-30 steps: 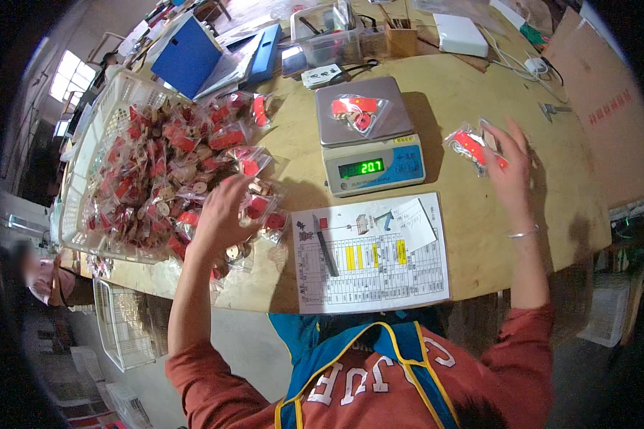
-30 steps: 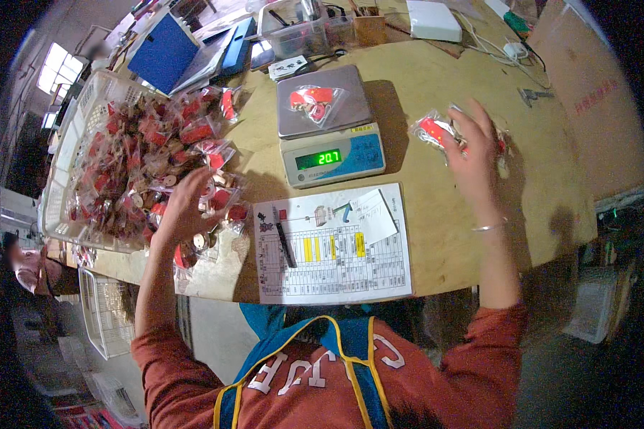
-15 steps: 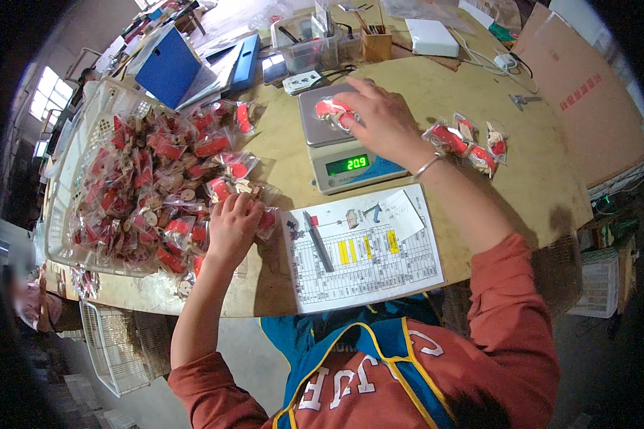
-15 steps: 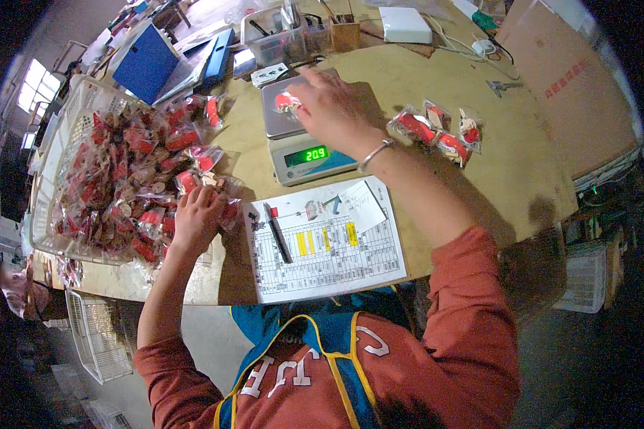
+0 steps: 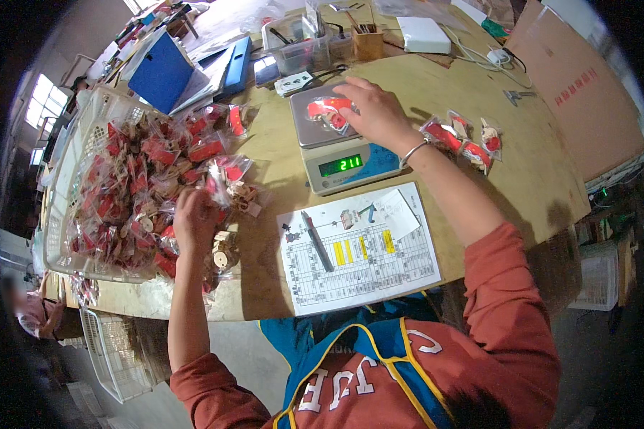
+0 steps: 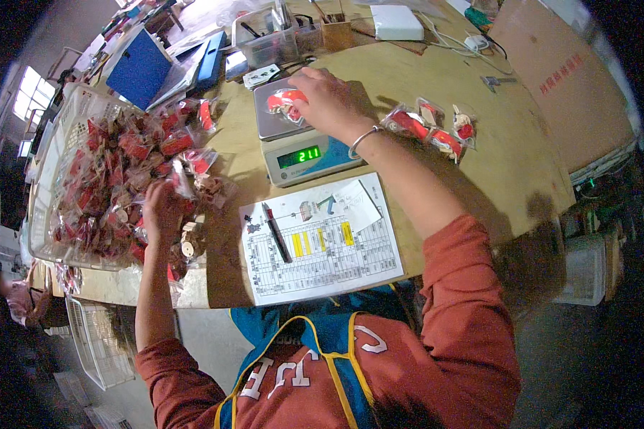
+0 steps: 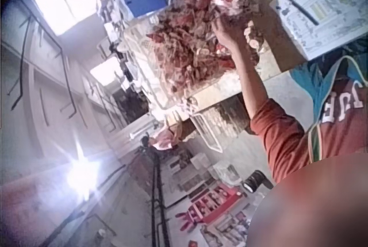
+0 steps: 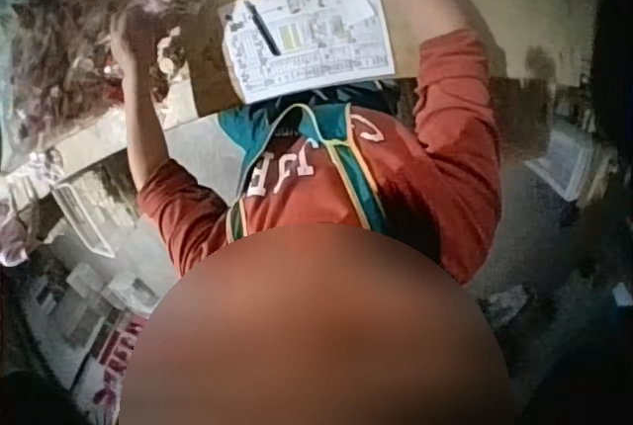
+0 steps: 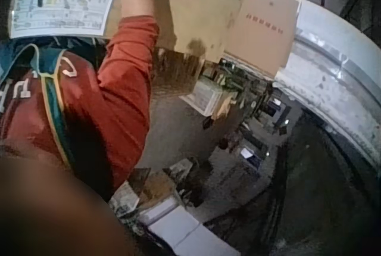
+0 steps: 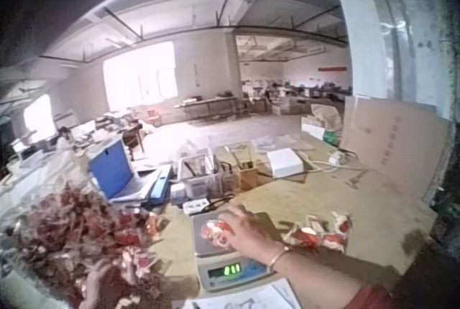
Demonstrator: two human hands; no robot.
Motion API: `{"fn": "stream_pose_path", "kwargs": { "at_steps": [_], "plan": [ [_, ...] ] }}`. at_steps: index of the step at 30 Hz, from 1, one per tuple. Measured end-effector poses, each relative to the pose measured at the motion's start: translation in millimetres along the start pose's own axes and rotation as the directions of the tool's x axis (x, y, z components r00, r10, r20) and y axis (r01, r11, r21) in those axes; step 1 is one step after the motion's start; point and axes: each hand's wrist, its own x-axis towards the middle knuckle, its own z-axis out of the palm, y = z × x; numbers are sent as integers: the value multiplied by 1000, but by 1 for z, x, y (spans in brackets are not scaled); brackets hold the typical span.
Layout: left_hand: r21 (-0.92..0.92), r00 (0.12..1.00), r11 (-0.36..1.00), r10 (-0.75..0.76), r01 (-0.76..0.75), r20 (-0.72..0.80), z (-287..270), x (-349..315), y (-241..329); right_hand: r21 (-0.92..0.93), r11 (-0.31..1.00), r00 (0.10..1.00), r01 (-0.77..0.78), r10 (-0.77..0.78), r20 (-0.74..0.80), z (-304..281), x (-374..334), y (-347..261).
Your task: The person places small plastic-wrapped items onto a digital scale, records the weight on a paper sheet, and sets the items aside. They repeat this process for multiple items, occasionally adjusting the scale and writing down measurements.
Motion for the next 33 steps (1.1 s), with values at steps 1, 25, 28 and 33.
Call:
{"fn": "stream_pose_path", "kwargs": {
  "at_steps": [1, 25, 28, 33],
  "plan": [
    [-83, 996, 993, -86, 84, -20, 1, 2, -9, 0, 1000, 999, 17, -17, -49, -2, -1, 2],
    [-937, 853, 233, -511, 260, 109, -10, 119, 76, -49, 999, 986, -25, 32, 163, 29, 13, -2],
    [-969, 904, 159, -413, 190, 109, 14, 145, 112, -3, 1000, 999, 6, -6, -44, 17, -4, 31],
    [-947, 907, -143, -277, 287, 316, 70, 184, 149, -31, 985, 955, -168, 155, -254, -29, -65, 103]
  ]
}}
